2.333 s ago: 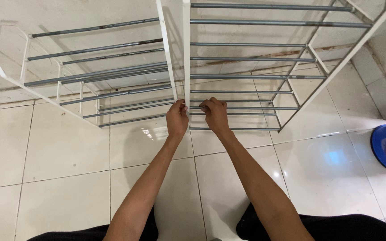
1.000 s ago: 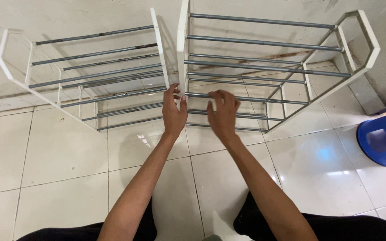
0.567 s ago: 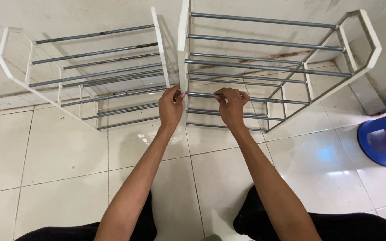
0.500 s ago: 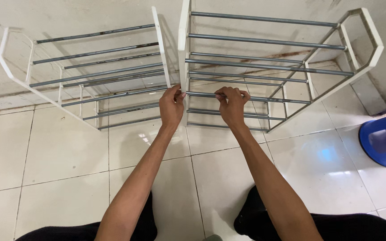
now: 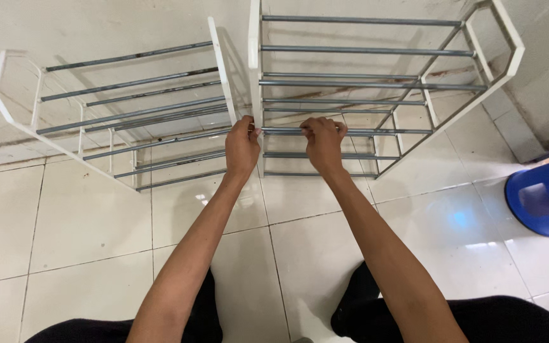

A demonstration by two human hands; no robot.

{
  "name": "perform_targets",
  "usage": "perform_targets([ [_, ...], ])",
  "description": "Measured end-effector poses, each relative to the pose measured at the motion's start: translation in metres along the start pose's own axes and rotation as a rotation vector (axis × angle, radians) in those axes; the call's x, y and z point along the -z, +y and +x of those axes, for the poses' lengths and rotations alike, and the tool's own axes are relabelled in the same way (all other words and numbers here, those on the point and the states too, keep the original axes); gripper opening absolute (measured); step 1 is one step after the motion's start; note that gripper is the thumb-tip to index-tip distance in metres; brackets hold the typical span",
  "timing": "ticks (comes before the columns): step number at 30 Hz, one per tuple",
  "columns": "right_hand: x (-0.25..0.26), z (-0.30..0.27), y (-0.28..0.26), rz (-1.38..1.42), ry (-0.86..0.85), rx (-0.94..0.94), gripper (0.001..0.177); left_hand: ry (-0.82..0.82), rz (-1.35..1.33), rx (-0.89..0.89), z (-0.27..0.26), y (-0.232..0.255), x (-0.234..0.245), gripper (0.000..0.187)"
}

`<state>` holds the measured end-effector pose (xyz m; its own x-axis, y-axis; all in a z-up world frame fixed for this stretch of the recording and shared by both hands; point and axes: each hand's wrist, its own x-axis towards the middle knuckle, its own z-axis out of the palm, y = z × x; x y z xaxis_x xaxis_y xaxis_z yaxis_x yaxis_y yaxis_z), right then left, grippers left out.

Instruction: The person assembles a white metal shoe rack by inserting horizontal metal rods into slots on the vertical side frames. The person works from the top down, securing each rod in place by hand.

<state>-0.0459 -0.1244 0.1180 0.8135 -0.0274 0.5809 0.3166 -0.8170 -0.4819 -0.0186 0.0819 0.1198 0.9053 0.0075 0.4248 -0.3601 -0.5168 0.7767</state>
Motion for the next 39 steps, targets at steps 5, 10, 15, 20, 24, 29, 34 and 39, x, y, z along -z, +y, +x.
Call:
perform_targets([
  [5, 0.021, 0.002, -0.03, -0.129, 0.033, 0.265, 0.022, -0.051, 0.042, -0.104, 0.002, 0.019, 0.02, 0.052],
  [10, 0.055, 0.027, -0.063, -0.127, 0.068, 0.455, 0.022, -0.035, -0.101, -0.273, 0.019, 0.043, 0.055, 0.06],
  [15, 0.089, 0.064, -0.085, -0.15, 0.093, 0.491, 0.027, -0.086, -0.046, -0.354, 0.047, 0.066, 0.078, 0.057],
  [20, 0.092, 0.086, -0.084, 0.024, -0.149, 0.173, 0.01, -0.106, -0.113, -0.29, 0.059, 0.078, 0.079, 0.036],
  [24, 0.078, 0.096, -0.075, 0.312, -0.18, -0.024, 0.006, -0.037, -0.185, -0.2, 0.062, 0.085, 0.074, 0.024],
  [29, 0.067, 0.1, -0.071, 0.156, -0.089, 0.106, 0.01, 0.017, -0.168, -0.165, 0.062, 0.09, 0.07, 0.024],
  [34, 0.067, 0.102, -0.071, 0.148, -0.031, 0.139, 0.013, 0.048, -0.164, -0.211, 0.064, 0.09, 0.066, 0.026],
  [39, 0.066, 0.099, -0.079, 0.171, 0.011, 0.119, 0.009, 0.05, -0.17, -0.247, 0.069, 0.085, 0.067, 0.025],
])
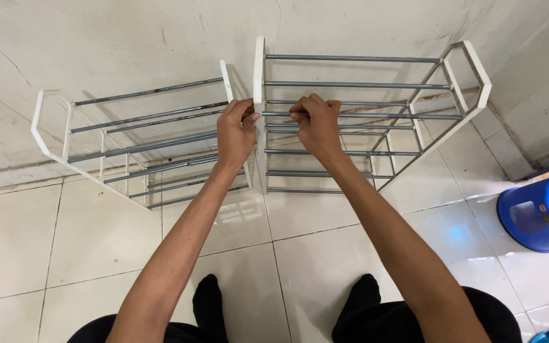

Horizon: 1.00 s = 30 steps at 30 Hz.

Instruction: The person assembles a white metal shoe rack by inserting horizontal metal rods into slots on the vertical side frames. The person works from the top down, securing each rod in place by hand.

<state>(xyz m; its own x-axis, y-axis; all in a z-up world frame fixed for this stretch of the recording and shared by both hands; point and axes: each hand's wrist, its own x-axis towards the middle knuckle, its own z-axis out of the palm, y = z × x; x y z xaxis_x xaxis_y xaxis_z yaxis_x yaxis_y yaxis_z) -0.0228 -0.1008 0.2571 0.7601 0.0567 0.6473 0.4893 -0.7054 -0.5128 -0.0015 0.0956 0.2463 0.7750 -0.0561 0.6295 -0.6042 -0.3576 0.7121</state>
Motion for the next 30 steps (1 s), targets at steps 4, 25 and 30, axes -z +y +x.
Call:
perform_targets([
  [4, 0.002, -0.001, -0.005, -0.001, -0.051, -0.053, 0.008, -0.033, -0.012, 0.061, 0.0, -0.001, 0.0, 0.025],
  [25, -0.012, 0.01, 0.001, 0.022, -0.05, -0.025, 0.01, -0.001, -0.029, -0.02, -0.004, -0.018, 0.006, 0.032],
  [30, -0.015, 0.011, -0.007, 0.056, -0.041, -0.013, 0.006, -0.029, 0.111, 0.057, 0.0, -0.019, 0.004, 0.032],
])
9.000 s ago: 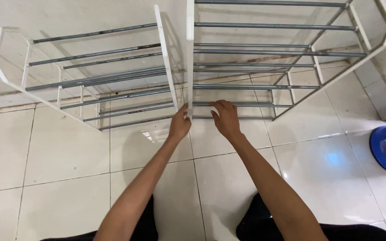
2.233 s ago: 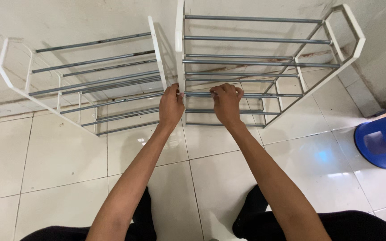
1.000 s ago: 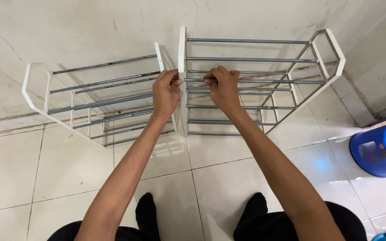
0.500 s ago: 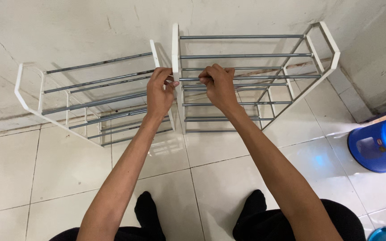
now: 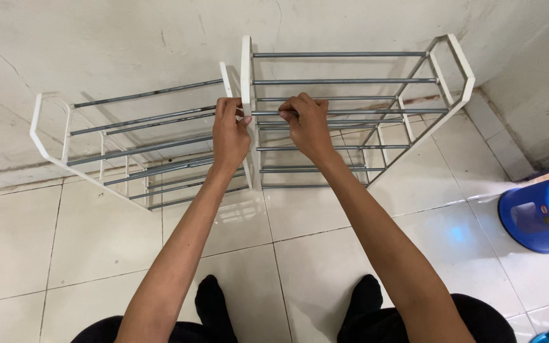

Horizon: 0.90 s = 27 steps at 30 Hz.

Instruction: The person assembles a white metal shoe rack by inserting horizontal metal rods into slots on the vertical side frames. The person works from the top down, securing each rod in place by hand.

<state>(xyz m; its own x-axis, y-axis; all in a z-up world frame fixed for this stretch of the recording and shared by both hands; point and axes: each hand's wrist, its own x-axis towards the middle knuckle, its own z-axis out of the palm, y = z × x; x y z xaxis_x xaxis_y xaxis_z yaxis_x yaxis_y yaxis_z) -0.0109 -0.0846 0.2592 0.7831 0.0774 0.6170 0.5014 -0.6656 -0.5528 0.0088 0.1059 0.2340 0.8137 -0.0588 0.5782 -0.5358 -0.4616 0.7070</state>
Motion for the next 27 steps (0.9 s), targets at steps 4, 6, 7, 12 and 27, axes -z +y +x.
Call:
perform_targets([
  [4, 0.006, -0.003, 0.0, -0.077, 0.02, 0.078, 0.002, -0.007, 0.01, -0.029, -0.001, 0.005, 0.002, 0.038],
  [6, 0.01, -0.004, 0.002, -0.147, 0.037, 0.069, 0.005, 0.0, -0.01, -0.052, -0.001, 0.007, 0.005, 0.04],
  [7, 0.01, -0.005, 0.003, -0.128, 0.033, 0.048, 0.005, 0.01, -0.006, -0.067, -0.003, 0.008, 0.005, 0.035],
  [12, 0.003, -0.008, 0.01, -0.043, 0.046, -0.019, 0.012, 0.081, -0.026, -0.122, -0.007, 0.007, 0.004, 0.029],
  [27, -0.004, -0.003, 0.006, -0.043, -0.029, -0.106, 0.008, 0.106, 0.163, -0.149, -0.014, 0.008, 0.002, 0.062],
])
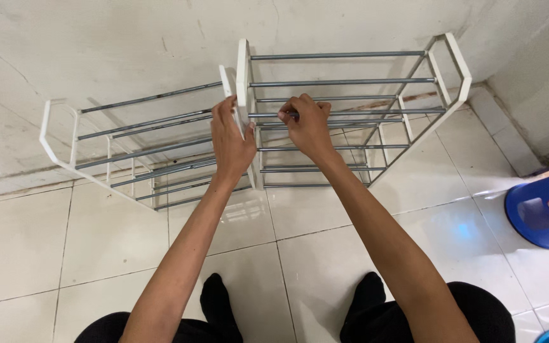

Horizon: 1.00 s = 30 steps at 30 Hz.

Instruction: The person assembles a white metal shoe rack by inserting horizontal metal rods into slots on the vertical side frames. The person works from the top down, securing each rod in place by hand.

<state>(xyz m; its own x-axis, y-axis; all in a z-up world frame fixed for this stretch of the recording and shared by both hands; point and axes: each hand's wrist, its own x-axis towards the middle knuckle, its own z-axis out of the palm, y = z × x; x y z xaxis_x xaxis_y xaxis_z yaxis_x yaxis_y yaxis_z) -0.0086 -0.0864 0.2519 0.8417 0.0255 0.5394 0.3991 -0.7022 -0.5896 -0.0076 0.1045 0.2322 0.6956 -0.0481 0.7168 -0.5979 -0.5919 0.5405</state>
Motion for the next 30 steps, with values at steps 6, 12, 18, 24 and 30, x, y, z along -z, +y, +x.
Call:
perform_targets([
  [6, 0.035, -0.019, 0.022, -0.226, 0.089, 0.212, 0.018, -0.039, 0.285, -0.38, -0.002, 0.024, -0.009, 0.054],
  [12, 0.086, -0.032, 0.048, -0.317, 0.197, 0.005, 0.011, -0.279, 0.141, -0.37, 0.007, 0.046, -0.041, 0.048],
  [18, 0.088, -0.032, 0.068, -0.303, 0.065, -0.073, 0.013, -0.296, 0.244, -0.32, 0.016, 0.031, -0.051, 0.049],
  [24, 0.07, -0.029, 0.067, -0.164, 0.139, -0.004, 0.011, -0.278, 0.377, -0.365, 0.02, 0.023, -0.044, 0.044],
  [30, 0.083, -0.028, 0.06, -0.092, 0.107, -0.052, 0.006, -0.292, 0.273, -0.342, 0.023, 0.044, -0.052, 0.028],
])
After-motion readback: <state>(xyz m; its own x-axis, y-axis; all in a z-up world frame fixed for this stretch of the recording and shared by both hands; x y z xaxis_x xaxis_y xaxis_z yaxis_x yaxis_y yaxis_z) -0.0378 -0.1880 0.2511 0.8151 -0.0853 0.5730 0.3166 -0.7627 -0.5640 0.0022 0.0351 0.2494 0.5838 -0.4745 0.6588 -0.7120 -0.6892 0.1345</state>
